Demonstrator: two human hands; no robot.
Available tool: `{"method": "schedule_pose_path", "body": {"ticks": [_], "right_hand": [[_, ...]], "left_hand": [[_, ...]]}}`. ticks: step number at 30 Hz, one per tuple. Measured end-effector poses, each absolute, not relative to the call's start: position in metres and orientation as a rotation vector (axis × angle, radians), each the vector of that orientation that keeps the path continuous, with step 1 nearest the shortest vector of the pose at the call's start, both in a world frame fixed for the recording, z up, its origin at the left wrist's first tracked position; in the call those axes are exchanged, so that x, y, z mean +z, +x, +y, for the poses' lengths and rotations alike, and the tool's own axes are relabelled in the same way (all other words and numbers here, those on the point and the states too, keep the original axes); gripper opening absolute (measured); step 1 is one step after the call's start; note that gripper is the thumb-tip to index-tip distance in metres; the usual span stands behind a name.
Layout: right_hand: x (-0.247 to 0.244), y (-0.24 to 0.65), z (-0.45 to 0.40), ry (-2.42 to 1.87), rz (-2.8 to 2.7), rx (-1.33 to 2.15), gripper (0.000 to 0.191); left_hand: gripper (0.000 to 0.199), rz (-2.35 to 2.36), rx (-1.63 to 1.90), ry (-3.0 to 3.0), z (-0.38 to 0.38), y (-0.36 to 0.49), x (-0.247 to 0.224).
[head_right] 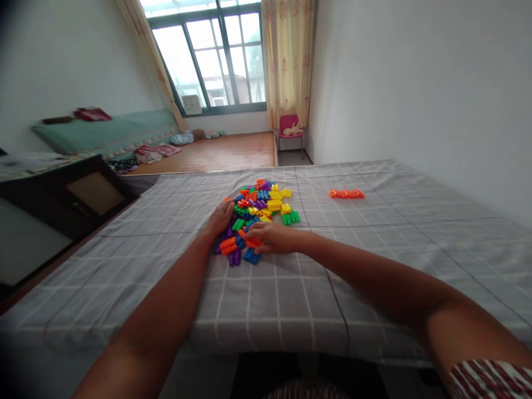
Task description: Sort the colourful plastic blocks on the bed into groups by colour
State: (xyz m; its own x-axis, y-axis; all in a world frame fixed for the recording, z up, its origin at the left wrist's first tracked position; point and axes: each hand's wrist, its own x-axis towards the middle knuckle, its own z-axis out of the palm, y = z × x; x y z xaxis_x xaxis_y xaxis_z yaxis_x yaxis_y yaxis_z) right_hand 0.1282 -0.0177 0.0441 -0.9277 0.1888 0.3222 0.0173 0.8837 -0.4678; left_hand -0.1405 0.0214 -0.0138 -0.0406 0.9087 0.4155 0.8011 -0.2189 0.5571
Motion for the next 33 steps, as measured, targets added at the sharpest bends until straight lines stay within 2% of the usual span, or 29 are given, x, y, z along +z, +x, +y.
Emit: {"method": "schedule_pose_path", "body": {"ticks": [3, 6, 9, 13, 16, 19, 21, 25, 27, 33], "right_hand": [[0.043, 0.125, -0.023, -0.173, -2.737, 0.703, 0.034], [0.052, 0.138, -0.015, -0.394, -2.713, 0.729, 0.04], [0.059, 0.169, 0.014, -0.765, -2.58, 0.562, 0.041], [0.048, 0.228, 0.07, -1.471, -2.368, 0.191, 0.042], [0.032, 0.272, 0.101, -1.832, -2.253, 0.128, 0.043], [0.024, 0.3, 0.115, -1.863, -2.19, 0.052, 0.035], [0.024, 0.308, 0.118, -1.816, -2.134, 0.055, 0.036], [0.022, 0.3, 0.112, -1.475, -2.209, 0.242, 0.035], [0.02, 0.293, 0.107, -1.347, -2.339, 0.364, 0.04], [0.023, 0.298, 0.111, -1.234, -2.428, 0.505, 0.042]], "left_hand": [[0.048, 1.878, 1.092, 2.061, 0.022, -0.14, -0.014], [0.048, 1.881, 1.099, 2.058, 0.023, -0.139, -0.014], [0.046, 1.859, 1.115, 2.076, 0.023, -0.139, -0.014], [0.048, 1.849, 1.126, 2.088, 0.022, -0.14, -0.012], [0.048, 1.858, 1.108, 2.086, 0.023, -0.141, -0.01], [0.049, 1.873, 1.084, 2.074, 0.024, -0.142, -0.01], [0.051, 1.88, 1.076, 2.065, 0.025, -0.143, -0.01], [0.052, 1.888, 1.061, 2.05, 0.026, -0.145, -0.011], [0.053, 1.886, 1.052, 2.05, 0.025, -0.146, -0.011], [0.055, 1.877, 1.055, 2.07, 0.025, -0.149, -0.01]]}}
